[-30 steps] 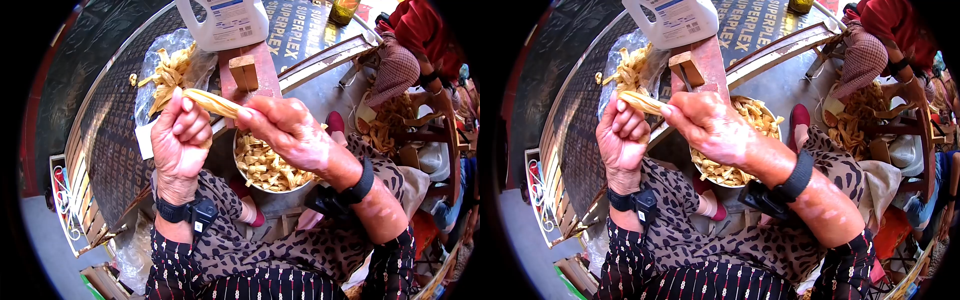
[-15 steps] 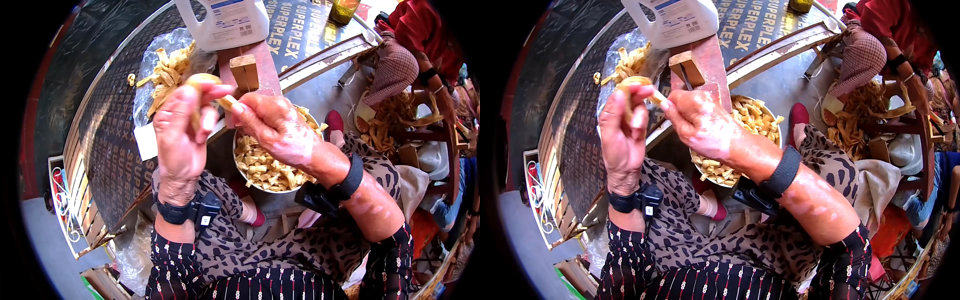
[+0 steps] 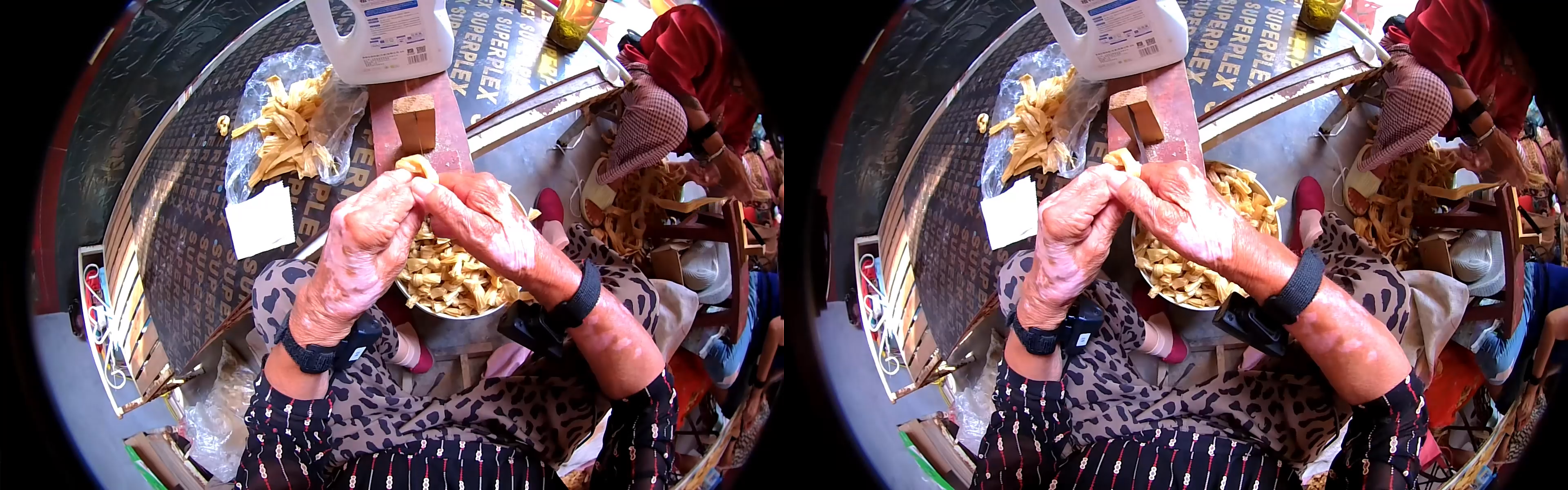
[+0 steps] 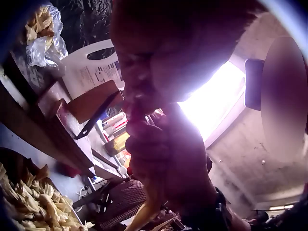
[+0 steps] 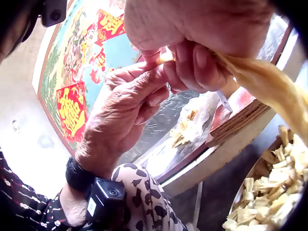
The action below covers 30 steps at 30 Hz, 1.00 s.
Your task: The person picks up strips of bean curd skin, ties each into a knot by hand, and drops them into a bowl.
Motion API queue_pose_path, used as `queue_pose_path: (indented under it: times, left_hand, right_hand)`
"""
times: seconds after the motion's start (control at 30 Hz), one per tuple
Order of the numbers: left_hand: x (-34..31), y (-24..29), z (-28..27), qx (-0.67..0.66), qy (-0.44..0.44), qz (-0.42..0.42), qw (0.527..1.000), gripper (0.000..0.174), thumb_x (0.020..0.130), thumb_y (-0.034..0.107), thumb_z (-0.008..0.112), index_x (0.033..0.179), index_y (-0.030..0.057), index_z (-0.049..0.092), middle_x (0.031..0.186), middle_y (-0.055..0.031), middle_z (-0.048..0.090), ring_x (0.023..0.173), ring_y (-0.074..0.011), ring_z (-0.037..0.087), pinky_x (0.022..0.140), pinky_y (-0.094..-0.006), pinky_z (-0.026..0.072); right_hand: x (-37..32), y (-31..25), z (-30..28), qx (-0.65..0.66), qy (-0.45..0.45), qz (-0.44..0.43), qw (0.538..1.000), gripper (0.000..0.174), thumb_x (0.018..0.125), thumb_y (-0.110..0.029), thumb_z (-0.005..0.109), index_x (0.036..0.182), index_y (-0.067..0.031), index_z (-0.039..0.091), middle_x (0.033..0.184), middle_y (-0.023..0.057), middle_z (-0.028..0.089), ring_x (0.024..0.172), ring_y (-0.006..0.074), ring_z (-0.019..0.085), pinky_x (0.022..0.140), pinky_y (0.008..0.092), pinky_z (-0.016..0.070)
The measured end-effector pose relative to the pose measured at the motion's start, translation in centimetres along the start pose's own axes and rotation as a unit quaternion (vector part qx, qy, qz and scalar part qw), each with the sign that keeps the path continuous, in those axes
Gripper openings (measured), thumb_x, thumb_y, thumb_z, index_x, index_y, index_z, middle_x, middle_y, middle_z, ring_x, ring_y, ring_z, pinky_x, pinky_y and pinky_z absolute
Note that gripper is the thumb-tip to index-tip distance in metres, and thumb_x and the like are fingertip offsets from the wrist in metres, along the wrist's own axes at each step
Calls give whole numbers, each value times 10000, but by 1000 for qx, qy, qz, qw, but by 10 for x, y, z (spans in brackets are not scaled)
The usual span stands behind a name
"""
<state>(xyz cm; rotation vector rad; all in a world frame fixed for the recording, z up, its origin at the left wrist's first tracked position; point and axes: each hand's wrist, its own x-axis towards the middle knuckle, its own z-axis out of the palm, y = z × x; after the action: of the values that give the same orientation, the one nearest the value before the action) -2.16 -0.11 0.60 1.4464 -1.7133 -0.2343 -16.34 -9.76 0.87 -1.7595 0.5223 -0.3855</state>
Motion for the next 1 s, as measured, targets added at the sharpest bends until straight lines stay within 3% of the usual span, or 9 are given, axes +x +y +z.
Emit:
queue_pose_path:
  times: [0.1, 0.17, 0.33, 0.57, 0.6, 0.7, 0.8, 0.9, 1.0]
  left_hand:
    - [-1, 2, -1, -4, -1, 14, 1000, 176, 745, -50, 619, 919, -38, 595, 924, -193, 611, 860, -341, 621, 762, -351, 514]
    - [0, 8, 1, 97, 56, 79, 991, 185, 721, -53, 644, 902, -31, 615, 912, -174, 624, 802, -310, 642, 700, -332, 533]
    - [2, 8, 4, 105, 133, 135, 976, 219, 667, -38, 718, 873, -4, 655, 876, -130, 652, 745, -248, 662, 648, -303, 542]
    - [-1, 10, 2, -137, 157, -90, 974, 127, 749, 24, 719, 855, 12, 650, 793, -51, 643, 688, -111, 600, 625, -214, 482]
    - [1, 15, 0, -246, 145, -185, 940, 127, 784, 56, 701, 887, 6, 647, 801, -33, 641, 700, -81, 589, 621, -199, 479]
    - [3, 3, -1, -411, 129, -244, 869, 166, 824, 78, 662, 956, -16, 623, 836, -47, 638, 722, -79, 597, 670, -188, 488]
    - [5, -1, 3, -497, 132, -282, 810, 184, 836, 60, 639, 1001, -16, 606, 906, -60, 636, 771, -89, 606, 716, -202, 501]
    - [8, 1, 3, -530, 121, -294, 786, 260, 846, 56, 624, 1081, -28, 552, 961, -71, 626, 809, -108, 615, 750, -225, 515]
    - [7, 1, 2, -547, 137, -302, 769, 277, 842, 52, 628, 1087, -34, 532, 946, -71, 623, 812, -118, 619, 759, -230, 517]
  right_hand:
    - [-2, -2, 3, 39, 9, 13, 999, 482, 950, -347, 435, 727, 72, 519, 575, 127, 460, 574, 135, 414, 531, 350, 375]
    - [-2, -1, 4, 62, 18, 15, 998, 471, 955, -339, 414, 728, 60, 520, 582, 83, 482, 582, 127, 427, 548, 317, 392]
    - [-2, 5, 7, 129, 44, -16, 991, 428, 952, -315, 417, 742, 36, 539, 585, 55, 492, 575, 114, 441, 526, 300, 386]
    - [-7, -5, 1, 192, 99, -23, 976, 361, 951, -290, 433, 845, 30, 563, 615, 20, 505, 577, 75, 461, 512, 261, 391]
    - [-8, -3, -1, 192, 99, -23, 976, 361, 951, -290, 433, 845, 30, 563, 615, 20, 505, 577, 75, 461, 512, 261, 391]
    - [-10, 0, -4, 141, 63, -27, 988, 356, 956, -280, 414, 855, 25, 567, 623, 19, 502, 587, 74, 478, 516, 266, 396]
    - [-9, 1, -2, 110, 58, -49, 991, 329, 950, -251, 407, 831, 20, 551, 605, 45, 498, 563, 108, 497, 515, 292, 402]
    - [-7, 1, -2, 10, 54, -70, 996, 276, 917, -209, 440, 782, 21, 509, 627, 183, 517, 566, 323, 541, 541, 393, 410]
    - [-7, 0, 1, -17, 56, -70, 996, 266, 912, -203, 450, 767, 15, 497, 634, 203, 513, 594, 372, 537, 551, 430, 406]
